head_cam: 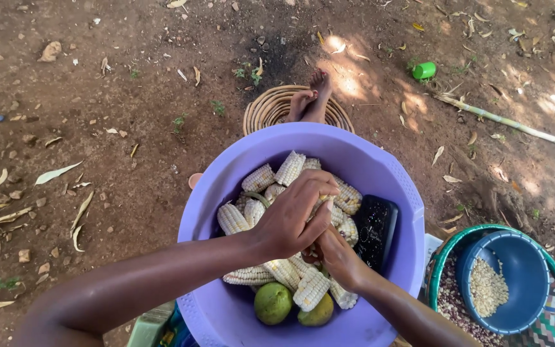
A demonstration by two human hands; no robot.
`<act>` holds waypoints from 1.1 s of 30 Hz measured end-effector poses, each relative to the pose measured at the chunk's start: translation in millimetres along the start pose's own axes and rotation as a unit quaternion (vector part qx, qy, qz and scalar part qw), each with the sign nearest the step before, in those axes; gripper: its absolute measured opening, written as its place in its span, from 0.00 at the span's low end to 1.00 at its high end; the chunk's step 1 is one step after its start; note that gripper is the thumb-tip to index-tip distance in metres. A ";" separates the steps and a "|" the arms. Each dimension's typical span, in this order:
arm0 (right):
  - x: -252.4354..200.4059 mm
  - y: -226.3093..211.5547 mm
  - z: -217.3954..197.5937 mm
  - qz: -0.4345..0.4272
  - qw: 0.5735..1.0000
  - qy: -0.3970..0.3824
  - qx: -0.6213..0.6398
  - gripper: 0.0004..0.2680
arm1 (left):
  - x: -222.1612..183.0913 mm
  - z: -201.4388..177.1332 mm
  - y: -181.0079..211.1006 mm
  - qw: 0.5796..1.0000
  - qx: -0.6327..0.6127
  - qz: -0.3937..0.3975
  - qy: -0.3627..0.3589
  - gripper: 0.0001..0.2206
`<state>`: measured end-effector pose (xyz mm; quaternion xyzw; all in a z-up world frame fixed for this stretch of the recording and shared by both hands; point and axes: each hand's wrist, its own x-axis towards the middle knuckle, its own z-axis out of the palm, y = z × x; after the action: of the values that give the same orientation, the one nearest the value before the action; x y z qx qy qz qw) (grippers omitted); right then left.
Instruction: Manually removing kernels from dried corn cobs by hand into a basin while sitting on the ground.
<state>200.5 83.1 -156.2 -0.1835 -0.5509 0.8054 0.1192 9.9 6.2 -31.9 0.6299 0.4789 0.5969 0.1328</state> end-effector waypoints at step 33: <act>6.5 -91.7 50.5 0.021 0.997 0.078 -0.018 0.12 | 13.2 -5.7 -9.8 0.996 -0.084 -0.004 0.033 0.10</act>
<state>172.1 76.4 -55.4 -0.2594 -0.5504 0.7809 0.1414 -1.8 19.0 -29.5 0.5946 0.4337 0.6549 0.1713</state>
